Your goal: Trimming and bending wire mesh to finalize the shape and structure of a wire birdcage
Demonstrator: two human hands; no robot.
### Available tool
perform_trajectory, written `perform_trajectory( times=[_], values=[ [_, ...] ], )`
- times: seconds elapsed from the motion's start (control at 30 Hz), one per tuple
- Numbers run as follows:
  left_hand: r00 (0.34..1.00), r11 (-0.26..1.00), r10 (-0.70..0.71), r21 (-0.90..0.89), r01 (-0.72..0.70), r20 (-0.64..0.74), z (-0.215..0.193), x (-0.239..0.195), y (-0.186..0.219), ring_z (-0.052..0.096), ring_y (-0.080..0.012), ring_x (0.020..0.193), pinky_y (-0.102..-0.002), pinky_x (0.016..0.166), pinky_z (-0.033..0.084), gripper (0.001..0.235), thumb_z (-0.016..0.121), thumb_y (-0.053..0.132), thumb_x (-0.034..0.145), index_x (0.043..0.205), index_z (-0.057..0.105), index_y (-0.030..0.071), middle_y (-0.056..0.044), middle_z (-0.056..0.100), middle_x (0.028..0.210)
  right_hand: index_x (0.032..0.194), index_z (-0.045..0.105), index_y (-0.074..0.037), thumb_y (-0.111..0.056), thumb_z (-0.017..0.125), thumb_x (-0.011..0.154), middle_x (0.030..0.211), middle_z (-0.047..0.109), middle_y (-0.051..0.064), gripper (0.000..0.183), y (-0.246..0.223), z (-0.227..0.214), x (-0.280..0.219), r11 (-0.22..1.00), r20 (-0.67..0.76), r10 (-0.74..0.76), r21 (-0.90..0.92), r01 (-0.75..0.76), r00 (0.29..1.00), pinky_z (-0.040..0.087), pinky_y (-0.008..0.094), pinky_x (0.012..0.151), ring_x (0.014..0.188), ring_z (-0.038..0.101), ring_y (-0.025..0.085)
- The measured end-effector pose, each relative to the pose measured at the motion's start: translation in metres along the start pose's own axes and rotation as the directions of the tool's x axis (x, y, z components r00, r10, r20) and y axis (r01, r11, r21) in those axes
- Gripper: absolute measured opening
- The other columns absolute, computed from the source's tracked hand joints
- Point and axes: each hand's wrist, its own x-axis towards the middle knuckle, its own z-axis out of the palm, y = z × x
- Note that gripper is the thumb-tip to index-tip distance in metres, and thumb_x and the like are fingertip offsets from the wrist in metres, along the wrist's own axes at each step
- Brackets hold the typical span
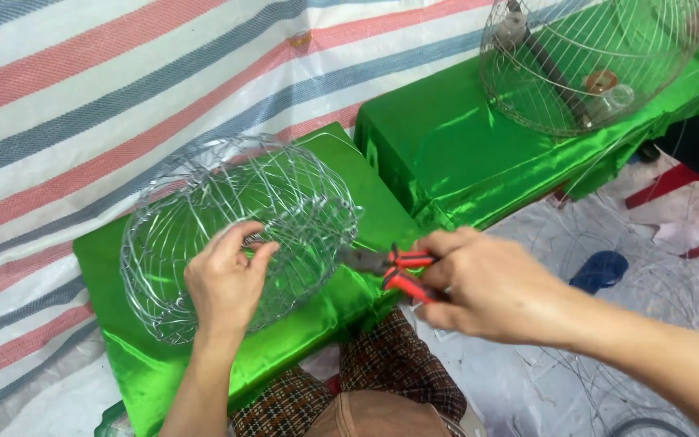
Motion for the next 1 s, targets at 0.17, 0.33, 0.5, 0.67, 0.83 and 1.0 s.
perform_trajectory(
  times=[0.17,0.33,0.5,0.67,0.83,1.0],
  values=[
    [0.993,0.998,-0.058,-0.018,0.061,0.1,0.001,-0.012,0.018,0.057,-0.0101,0.047,-0.023,0.044,0.044,0.021,0.083,0.018,0.084,0.102,0.076,0.009,-0.009,0.078,0.097,0.071,0.078,-0.02,-0.049,0.07,0.073,0.126,0.068,0.003,0.03,-0.01,0.03,0.037,0.995,-0.058,-0.032,0.089,0.037,0.998,0.061,0.047,0.077,0.098,0.068,0.034],
    [0.994,0.998,-0.062,-0.006,0.063,0.086,0.001,-0.022,0.029,0.055,-0.0108,0.043,-0.023,0.041,0.043,0.025,0.082,0.015,0.084,0.106,0.075,0.005,-0.01,0.078,0.089,0.07,0.077,-0.022,-0.05,0.068,0.072,0.124,0.067,0.0,0.029,-0.022,0.033,0.054,0.997,-0.044,-0.025,0.065,0.028,0.999,0.058,0.043,0.076,0.098,0.065,0.029],
    [0.996,0.998,-0.059,0.003,0.059,0.065,0.016,-0.033,0.019,0.057,-0.0174,0.042,-0.026,0.042,0.046,0.045,0.081,0.012,0.087,0.129,0.063,0.009,-0.007,0.068,0.066,0.069,0.077,-0.02,-0.049,0.067,0.074,0.124,0.066,0.003,0.031,-0.03,0.02,0.046,1.0,0.007,-0.017,0.024,0.017,1.0,0.058,0.044,0.077,0.097,0.063,0.031],
    [0.998,0.999,-0.013,0.049,0.01,0.067,0.025,-0.034,0.031,0.064,-0.018,0.047,-0.028,0.046,0.051,0.049,0.083,0.012,0.084,0.127,0.061,0.012,-0.01,0.072,0.072,0.068,0.077,-0.02,-0.049,0.067,0.075,0.123,0.067,0.004,0.032,-0.029,0.018,0.04,0.999,0.005,0.028,0.026,-0.028,1.0,0.058,0.044,0.075,0.097,0.064,0.032],
    [0.997,1.0,0.022,0.006,-0.022,0.08,0.029,-0.031,0.047,0.069,-0.0216,0.052,-0.032,0.049,0.055,0.047,0.082,0.012,0.084,0.125,0.061,0.014,-0.012,0.074,0.075,0.073,0.08,-0.018,-0.048,0.067,0.079,0.125,0.066,0.008,0.033,-0.032,0.019,0.037,0.991,0.019,0.106,0.074,-0.107,0.994,0.059,0.045,0.076,0.099,0.064,0.034],
    [0.996,0.999,0.031,-0.018,-0.029,0.082,0.033,-0.036,0.045,0.072,-0.0222,0.058,-0.033,0.053,0.059,0.049,0.083,0.011,0.082,0.125,0.061,0.015,-0.009,0.073,0.073,0.073,0.08,-0.02,-0.045,0.069,0.072,0.123,0.067,0.004,0.028,-0.024,0.014,0.046,0.995,0.057,0.092,0.038,-0.094,0.994,0.059,0.048,0.077,0.1,0.064,0.036]
  ],
)
